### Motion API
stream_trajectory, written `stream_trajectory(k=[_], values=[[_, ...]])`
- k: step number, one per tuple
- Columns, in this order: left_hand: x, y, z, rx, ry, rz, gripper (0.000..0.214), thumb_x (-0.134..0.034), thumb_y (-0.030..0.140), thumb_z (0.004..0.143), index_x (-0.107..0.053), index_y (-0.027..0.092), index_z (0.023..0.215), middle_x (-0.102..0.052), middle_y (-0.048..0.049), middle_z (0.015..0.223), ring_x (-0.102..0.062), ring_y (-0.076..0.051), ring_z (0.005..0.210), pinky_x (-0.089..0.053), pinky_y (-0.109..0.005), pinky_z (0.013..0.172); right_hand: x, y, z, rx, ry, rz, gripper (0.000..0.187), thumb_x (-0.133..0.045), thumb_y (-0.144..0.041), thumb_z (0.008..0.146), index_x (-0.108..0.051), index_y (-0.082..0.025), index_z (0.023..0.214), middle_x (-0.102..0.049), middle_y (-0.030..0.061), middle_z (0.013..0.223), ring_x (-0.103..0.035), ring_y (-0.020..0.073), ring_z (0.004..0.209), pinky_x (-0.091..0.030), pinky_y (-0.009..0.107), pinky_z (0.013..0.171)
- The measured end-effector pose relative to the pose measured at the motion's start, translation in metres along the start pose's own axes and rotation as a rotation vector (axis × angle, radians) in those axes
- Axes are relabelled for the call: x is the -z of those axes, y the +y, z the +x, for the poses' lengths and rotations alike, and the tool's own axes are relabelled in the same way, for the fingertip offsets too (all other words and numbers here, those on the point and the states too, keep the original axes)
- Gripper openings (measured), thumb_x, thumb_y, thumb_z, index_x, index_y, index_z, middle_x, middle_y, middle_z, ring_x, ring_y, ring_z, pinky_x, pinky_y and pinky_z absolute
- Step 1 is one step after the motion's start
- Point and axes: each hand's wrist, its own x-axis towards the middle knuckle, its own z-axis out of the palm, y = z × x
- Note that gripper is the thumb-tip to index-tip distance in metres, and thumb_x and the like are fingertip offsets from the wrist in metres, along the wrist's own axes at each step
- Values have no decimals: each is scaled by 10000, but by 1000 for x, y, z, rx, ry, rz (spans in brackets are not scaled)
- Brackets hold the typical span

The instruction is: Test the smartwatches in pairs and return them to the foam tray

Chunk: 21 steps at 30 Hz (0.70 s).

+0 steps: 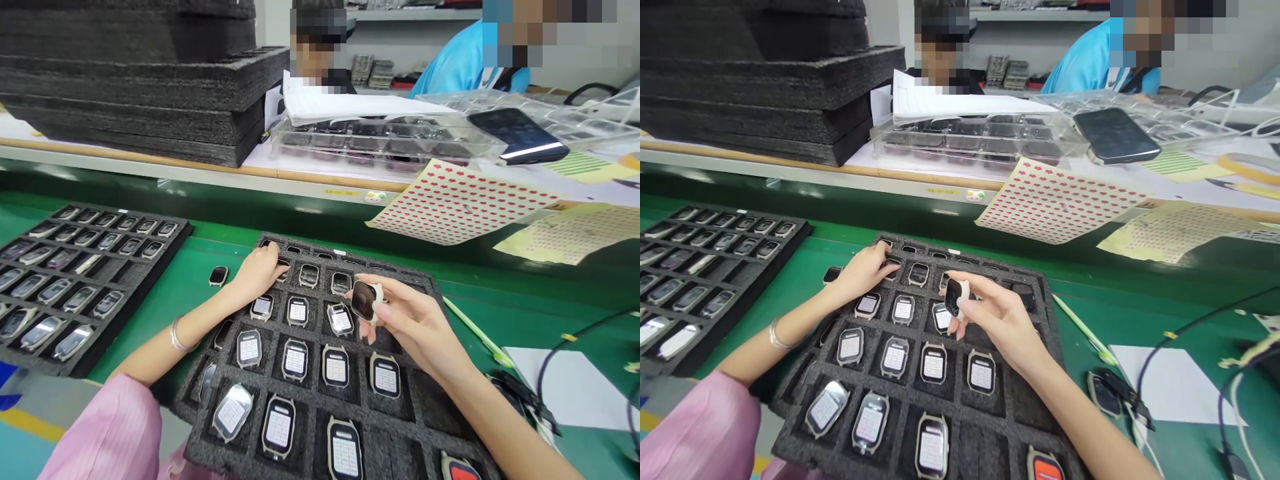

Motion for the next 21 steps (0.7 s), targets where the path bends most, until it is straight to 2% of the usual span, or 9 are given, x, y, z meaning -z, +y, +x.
stream_trajectory(k=[3, 6, 8, 10, 12, 15, 18, 21], values=[[1, 0, 1, 2, -36, -176, 203, -685, 319, 795, -612, 133, 831, -640, -74, 729, -631, -264, 756, -481, -365, 728, -1, -4, 2, 28, -15, 26, 326, -714, -282, 842, -672, -232, 1162, -695, 79, 962, -625, 163, 579, -533, 303, 507], [8, 10, -1, -32, -72, -377, 278, -592, 409, 858, -636, 134, 845, -694, -86, 834, -663, -221, 786, -516, -321, 727, 0, -3, 4, 20, -60, 72, 314, -685, -281, 868, -663, -237, 1178, -696, 81, 976, -643, 165, 582, -533, 291, 504], [10, 24, -6, -16, -73, -613, 323, -529, 442, 894, -618, 132, 923, -700, -94, 921, -676, -204, 830, -535, -312, 750, 2, 0, 6, 3, -83, 96, 323, -672, -272, 879, -649, -232, 1199, -695, 86, 990, -658, 169, 601, -540, 283, 516], [11, 39, -13, 58, -116, -950, 348, -558, 470, 878, -594, 128, 935, -691, -81, 855, -681, -187, 753, -547, -306, 708, 5, 5, 7, -11, -104, 118, 338, -667, -261, 883, -636, -224, 1217, -695, 84, 976, -666, 169, 613, -546, 273, 523], [9, 54, -21, 124, -188, -1176, 377, -607, 483, 847, -585, 124, 959, -663, -47, 741, -653, -157, 630, -536, -278, 626, 6, 10, 8, -21, -128, 141, 346, -664, -256, 885, -628, -218, 1227, -693, 79, 962, -669, 168, 617, -550, 264, 522], [4, 68, -32, 151, -271, -1229, 386, -589, 472, 865, -570, 130, 1042, -603, 0, 672, -592, -116, 555, -480, -226, 540, 7, 14, 7, -46, -142, 176, 334, -651, -247, 896, -625, -218, 1228, -689, 78, 979, -673, 158, 618, -553, 248, 522], [0, 73, -39, 139, -350, -1138, 350, -642, 370, 842, -551, 140, 1091, -541, 39, 648, -545, -98, 551, -438, -205, 521, 6, 16, 6, -68, -147, 211, 321, -645, -245, 903, -629, -214, 1222, -686, 52, 875, -674, 156, 611, -551, 231, 519], [-2, 71, -43, 89, -338, -1009, 324, -664, 265, 809, -549, 153, 1091, -481, 68, 638, -464, -78, 508, -397, -204, 500, 5, 17, 4, -79, -162, 231, 334, -663, -252, 890, -632, -214, 1221, -685, 53, 892, -675, 155, 608, -557, 234, 523]])
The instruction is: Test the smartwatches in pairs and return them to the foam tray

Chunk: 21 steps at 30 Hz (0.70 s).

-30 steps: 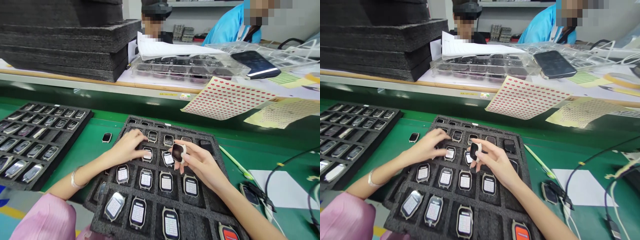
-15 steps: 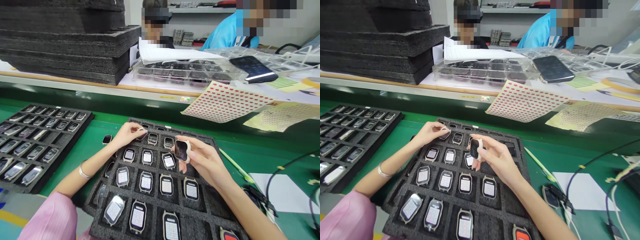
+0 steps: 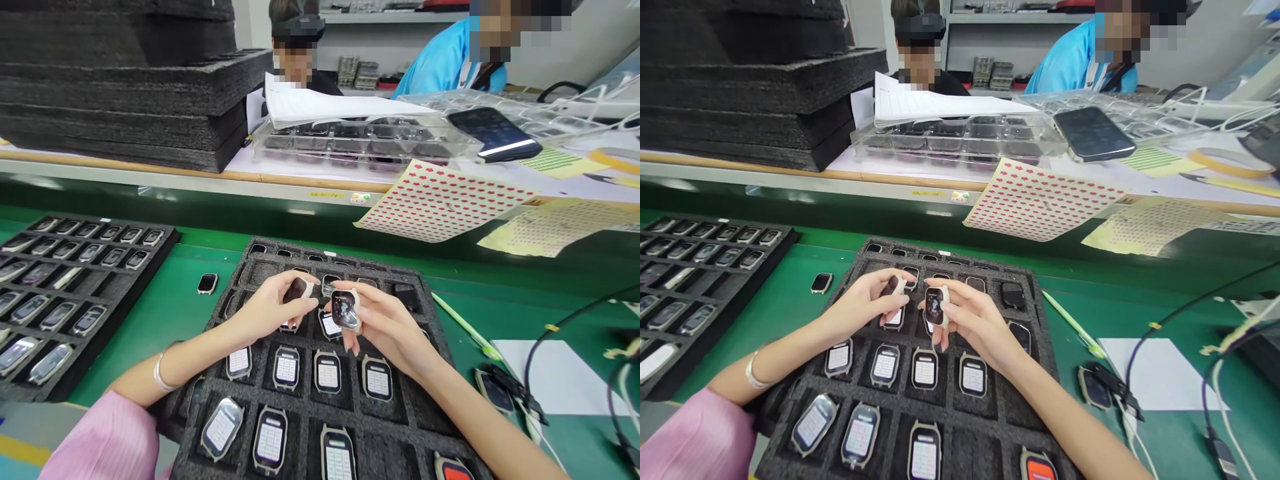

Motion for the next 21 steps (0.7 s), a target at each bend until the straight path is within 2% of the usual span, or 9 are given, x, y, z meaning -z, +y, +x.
stream_trajectory(k=[2, 5, 9, 13, 18, 21], values=[[0, -2, -2, -70, 35, 131, 271, -639, 229, 813, -560, 163, 1064, -477, 60, 671, -452, -84, 543, -395, -213, 530, 0, 0, 0, -3, -5, 3, 341, -674, -255, 882, -635, -215, 1218, -687, 67, 960, -674, 150, 607, -560, 235, 526], [-1, -3, -6, -180, 86, 367, 284, -619, 191, 809, -554, 176, 1086, -536, 26, 781, -497, -117, 678, -418, -233, 637, 0, 0, -1, -3, -12, 0, 332, -676, -256, 882, -641, -218, 1210, -691, 61, 937, -673, 143, 604, -557, 223, 526], [-7, -2, -12, -227, 124, 555, 371, -586, 207, 827, -496, 180, 1185, -553, 21, 781, -506, -133, 665, -413, -238, 622, -1, 0, -1, 2, 0, -20, 330, -673, -255, 884, -640, -226, 1211, -688, 45, 865, -681, 151, 613, -561, 224, 530], [-11, -3, -14, -265, 110, 579, 388, -577, 182, 816, -485, 191, 1193, -575, 13, 828, -533, -130, 672, -423, -220, 607, -3, 0, -2, 11, 6, -31, 338, -669, -253, 887, -632, -225, 1222, -672, 27, 782, -686, 163, 618, -562, 228, 528], [-11, -5, -13, -289, 114, 571, 373, -561, 189, 834, -476, 175, 1197, -604, -8, 872, -572, -143, 750, -450, -236, 702, -1, 2, 0, 28, -3, -62, 335, -658, -252, 895, -626, -225, 1227, -674, 30, 773, -696, 175, 630, -558, 231, 517], [-10, -5, -13, -273, 78, 561, 349, -565, 219, 841, -479, 172, 1176, -611, -8, 870, -567, -142, 737, -443, -241, 693, 1, 2, 1, 43, -38, -90, 338, -669, -264, 886, -629, -222, 1219, -678, 34, 792, -689, 175, 604, -558, 249, 507]])
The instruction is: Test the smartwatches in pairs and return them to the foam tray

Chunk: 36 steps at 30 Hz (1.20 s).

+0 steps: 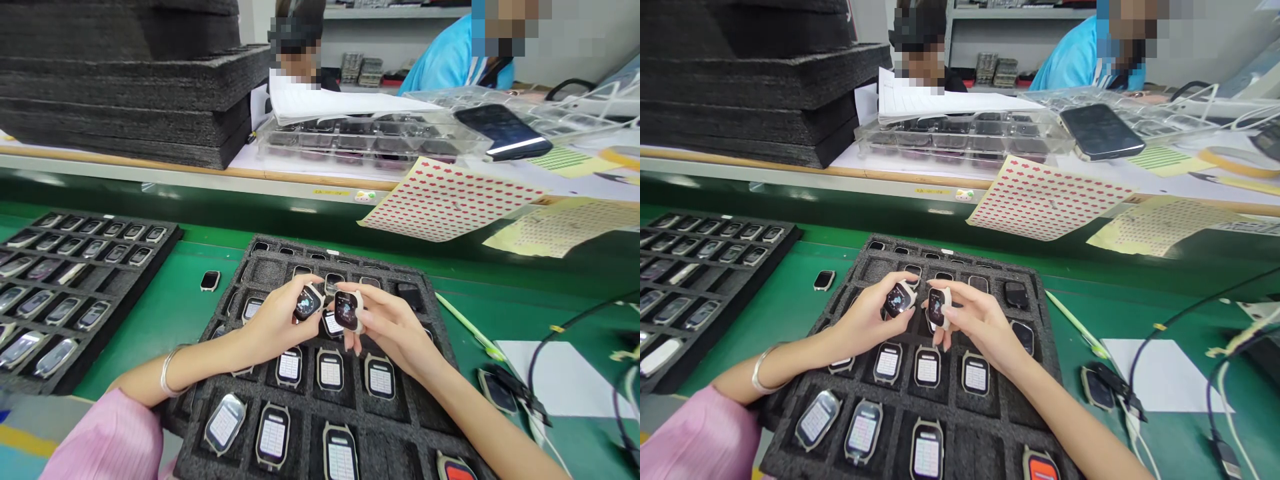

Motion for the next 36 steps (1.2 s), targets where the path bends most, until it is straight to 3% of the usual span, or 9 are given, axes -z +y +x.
stream_trajectory(k=[5, 18, 36], values=[[2, -1, -2, 2, -43, -20, 334, -592, 256, 832, -491, 193, 1144, -592, 15, 818, -535, -133, 680, -417, -232, 632, -3, -4, -5, 24, 58, -65, 298, -681, -274, 883, -652, -210, 1173, -678, 22, 779, -646, 133, 558, -541, 256, 570], [1, 4, -7, -29, -68, -46, 365, -572, 214, 827, -466, 195, 1176, -605, -4, 875, -541, -138, 718, -429, -233, 644, -2, -1, -11, -42, -7, -128, 385, -675, -334, 879, -605, -169, 1220, -665, 36, 732, -643, 177, 573, -522, 318, 603], [1, 4, -7, -27, -66, -53, 362, -580, 235, 829, -483, 191, 1175, -619, -16, 895, -559, -144, 728, -442, -239, 649, -4, 0, -14, -20, 17, -109, 360, -667, -293, 891, -607, -179, 1227, -673, 44, 781, -643, 155, 583, -532, 292, 603]])
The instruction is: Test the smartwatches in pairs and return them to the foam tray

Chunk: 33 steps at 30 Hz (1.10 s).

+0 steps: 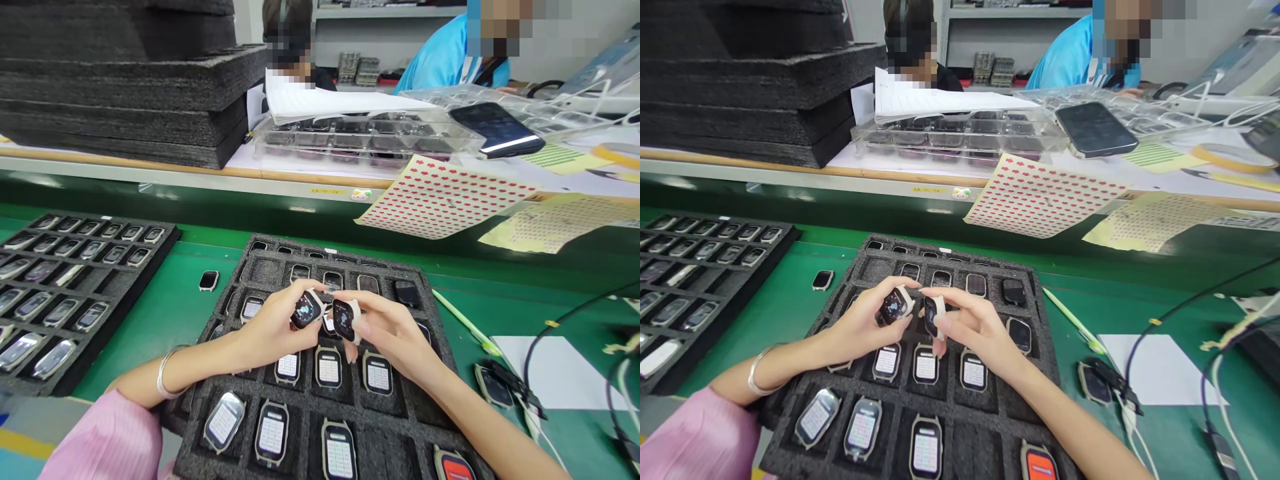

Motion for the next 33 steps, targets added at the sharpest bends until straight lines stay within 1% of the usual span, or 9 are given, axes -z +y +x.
stream_trajectory(k=[9, 14, 16, 20, 22, 25, 29, 31, 33], values=[[1, -4, 2, 0, 10, 25, 319, -595, 271, 821, -505, 205, 1120, -617, -2, 868, -559, -141, 707, -443, -243, 650, -2, -1, 0, -34, 16, -27, 386, -689, -307, 867, -619, -159, 1216, -677, 50, 744, -638, 162, 558, -536, 292, 560], [0, -5, 2, 3, 13, 31, 334, -594, 288, 819, -498, 211, 1129, -630, -22, 935, -589, -159, 774, -460, -259, 702, -4, -1, 0, -42, 34, -32, 387, -692, -307, 864, -620, -155, 1211, -675, 47, 736, -637, 162, 560, -538, 288, 555], [0, -4, 2, 5, 8, 38, 320, -589, 285, 825, -499, 209, 1122, -631, -17, 921, -588, -155, 762, -460, -257, 701, -3, -1, 0, -41, 34, -34, 377, -686, -306, 870, -620, -158, 1210, -673, 44, 735, -634, 158, 558, -537, 282, 554], [-1, -3, 1, 4, 36, 71, 381, -578, 262, 838, -462, 185, 1193, -627, -18, 896, -577, -147, 733, -457, -250, 681, -2, 0, 1, -23, 26, -25, 376, -691, -306, 869, -616, -167, 1210, -670, 41, 749, -636, 153, 565, -536, 276, 562], [0, -2, 1, 2, 42, 77, 364, -583, 259, 837, -472, 183, 1176, -624, -12, 876, -573, -143, 719, -452, -244, 662, -1, 0, 1, -22, 27, -29, 365, -687, -304, 872, -616, -168, 1203, -667, 39, 744, -633, 153, 558, -535, 275, 551], [0, -1, 1, 10, 37, 62, 313, -591, 269, 836, -499, 197, 1127, -616, 2, 840, -570, -137, 692, -451, -237, 638, 0, 0, 1, -30, 29, -32, 364, -687, -305, 871, -616, -171, 1202, -664, 39, 747, -631, 157, 560, -537, 282, 543], [-1, -3, 2, 26, 70, 42, 376, -595, 246, 829, -487, 198, 1185, -617, -3, 847, -581, -140, 689, -474, -239, 627, -1, 0, 1, -17, 28, -29, 385, -680, -318, 873, -610, -162, 1218, -656, 40, 757, -633, 164, 571, -540, 296, 548], [-2, -5, 3, 36, 82, 6, 418, -607, 237, 825, -476, 200, 1220, -625, -15, 890, -600, -151, 740, -494, -247, 654, -2, 0, 2, -7, 18, -21, 428, -666, -326, 881, -578, -167, 1268, -650, 31, 753, -636, 168, 574, -543, 303, 551], [-3, -8, 4, 62, 76, -97, 439, -630, 248, 820, -470, 201, 1226, -624, -32, 957, -612, -164, 820, -512, -261, 708, -4, 0, 4, -18, 14, 0, 467, -648, -325, 890, -532, -180, 1319, -650, 25, 757, -646, 175, 589, -547, 307, 557]])
